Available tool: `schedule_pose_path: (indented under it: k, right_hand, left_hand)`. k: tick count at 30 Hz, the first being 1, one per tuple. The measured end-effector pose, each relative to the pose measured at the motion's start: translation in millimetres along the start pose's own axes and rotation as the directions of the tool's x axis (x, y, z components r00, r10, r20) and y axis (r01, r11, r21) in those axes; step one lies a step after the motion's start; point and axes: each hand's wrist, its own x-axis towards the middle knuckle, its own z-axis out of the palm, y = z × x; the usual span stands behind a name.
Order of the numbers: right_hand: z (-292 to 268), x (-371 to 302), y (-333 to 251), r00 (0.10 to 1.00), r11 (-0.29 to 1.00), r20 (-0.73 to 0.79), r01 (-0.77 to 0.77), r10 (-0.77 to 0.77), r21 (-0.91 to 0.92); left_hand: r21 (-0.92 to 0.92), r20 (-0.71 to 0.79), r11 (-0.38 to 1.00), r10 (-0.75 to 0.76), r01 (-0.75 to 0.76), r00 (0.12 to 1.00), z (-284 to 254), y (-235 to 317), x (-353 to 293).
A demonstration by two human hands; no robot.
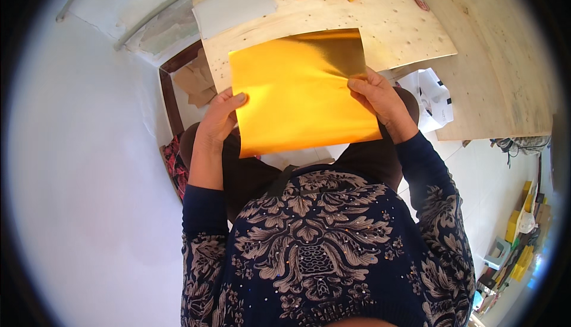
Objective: The person folds a sheet of gold-colored paper by hand on a low wooden table, creating a small triangular origami shape and placing it with others. They then pick up a larger sheet of gold paper and begin folding it.
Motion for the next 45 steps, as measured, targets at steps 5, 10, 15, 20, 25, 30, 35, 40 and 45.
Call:
schedule_pose_path:
  k: [5,10,15,20,25,30,35,40,45]
  right_hand:
    - [-1.7,48.6,-22.2,0.978,0.852,-0.071,0.134,-0.196,-0.506]
    - [14.6,99.2,-54.1,0.737,0.657,0.186,0.668,-0.65,-0.349]
    - [18.0,90.9,-17.8,0.564,0.298,0.404,0.778,-0.72,-0.554]
    - [-9.9,88.0,64.4,0.647,0.247,0.551,0.737,-0.527,-0.63]
    - [-17.9,90.4,101.7,0.726,0.365,0.516,0.68,-0.455,-0.635]
    - [-12.1,91.1,88.8,0.964,0.608,0.202,0.266,-0.173,-0.748]
    - [-0.2,102.5,85.0,0.977,0.561,0.061,0.167,-0.202,-0.811]
    - [16.5,103.2,91.8,0.957,0.571,-0.157,0.01,-0.242,-0.821]
    - [13.3,86.1,106.3,0.951,0.693,-0.222,-0.012,-0.214,-0.721]
  left_hand:
    - [0.545,-0.176,0.83,0.25,-0.117,0.952,7.3,48.7,34.5]
    - [0.371,-0.048,0.758,0.593,-0.536,0.804,-2.9,106.8,44.0]
    - [0.705,-0.015,0.572,0.603,-0.42,0.797,-35.3,82.8,26.5]
    - [0.888,0.06,0.421,0.299,-0.188,0.953,-65.4,9.5,19.3]
    - [0.981,0.058,0.175,0.136,-0.082,0.989,-64.6,-6.9,18.6]
    - [0.955,0.09,0.26,0.198,-0.141,0.976,-57.1,-6.2,-2.6]
    - [0.752,-0.371,0.591,0.01,0.294,0.929,-68.0,-21.9,5.9]
    - [0.879,-0.43,0.264,0.083,0.397,0.899,-59.7,-31.5,20.4]
    - [0.867,-0.476,0.193,0.056,0.459,0.877,-41.4,-27.4,15.9]
